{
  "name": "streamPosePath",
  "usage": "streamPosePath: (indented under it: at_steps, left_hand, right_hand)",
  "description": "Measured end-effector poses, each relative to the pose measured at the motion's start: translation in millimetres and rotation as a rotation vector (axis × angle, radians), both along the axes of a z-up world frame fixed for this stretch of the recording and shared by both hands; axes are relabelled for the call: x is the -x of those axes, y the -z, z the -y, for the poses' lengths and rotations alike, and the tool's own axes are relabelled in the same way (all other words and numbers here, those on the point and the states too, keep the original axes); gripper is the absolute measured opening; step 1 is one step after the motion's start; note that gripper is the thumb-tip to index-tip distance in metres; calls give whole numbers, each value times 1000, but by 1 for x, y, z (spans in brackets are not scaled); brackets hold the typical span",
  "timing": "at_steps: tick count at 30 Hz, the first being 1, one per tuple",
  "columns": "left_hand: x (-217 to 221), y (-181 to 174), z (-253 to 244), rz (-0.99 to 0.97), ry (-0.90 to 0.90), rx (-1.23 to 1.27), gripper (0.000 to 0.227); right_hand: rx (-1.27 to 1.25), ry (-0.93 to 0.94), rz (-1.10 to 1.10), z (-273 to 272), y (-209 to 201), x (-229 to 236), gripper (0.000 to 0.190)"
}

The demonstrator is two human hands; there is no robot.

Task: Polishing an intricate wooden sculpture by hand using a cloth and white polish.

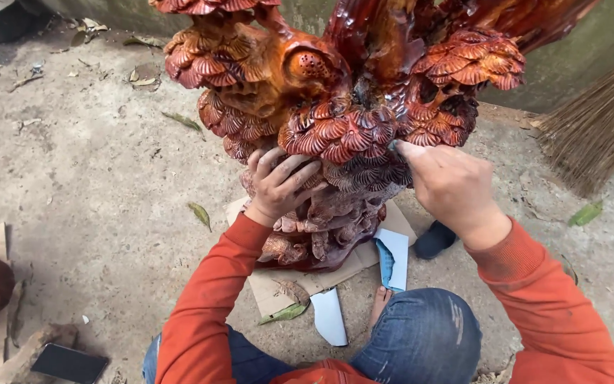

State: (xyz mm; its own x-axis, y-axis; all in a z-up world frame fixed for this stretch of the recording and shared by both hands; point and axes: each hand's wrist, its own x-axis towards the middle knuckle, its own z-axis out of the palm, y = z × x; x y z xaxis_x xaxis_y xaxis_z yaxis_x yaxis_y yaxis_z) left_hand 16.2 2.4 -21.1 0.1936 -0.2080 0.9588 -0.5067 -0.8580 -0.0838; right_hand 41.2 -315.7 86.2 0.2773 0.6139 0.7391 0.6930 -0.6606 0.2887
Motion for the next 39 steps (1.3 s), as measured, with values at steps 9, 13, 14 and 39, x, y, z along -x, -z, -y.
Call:
streamPosePath:
  at_steps: [9, 13, 14, 39]
  left_hand:
    - [6, -6, 3, -14, 26, 31, 35]
    - [7, -5, 0, -27, 28, 15, 36]
    - [9, -4, -1, -41, 61, 22, 42]
    - [27, -16, -9, -313, -65, -31, 47]
  right_hand:
    - [-65, -34, -82, 19, 13, -2, 24]
    - [-4, 21, -5, 6, -1, 6, 21]
    - [-33, 3, -39, 12, 2, 7, 24]
    - [-45, -62, -157, 29, 9, 13, 29]
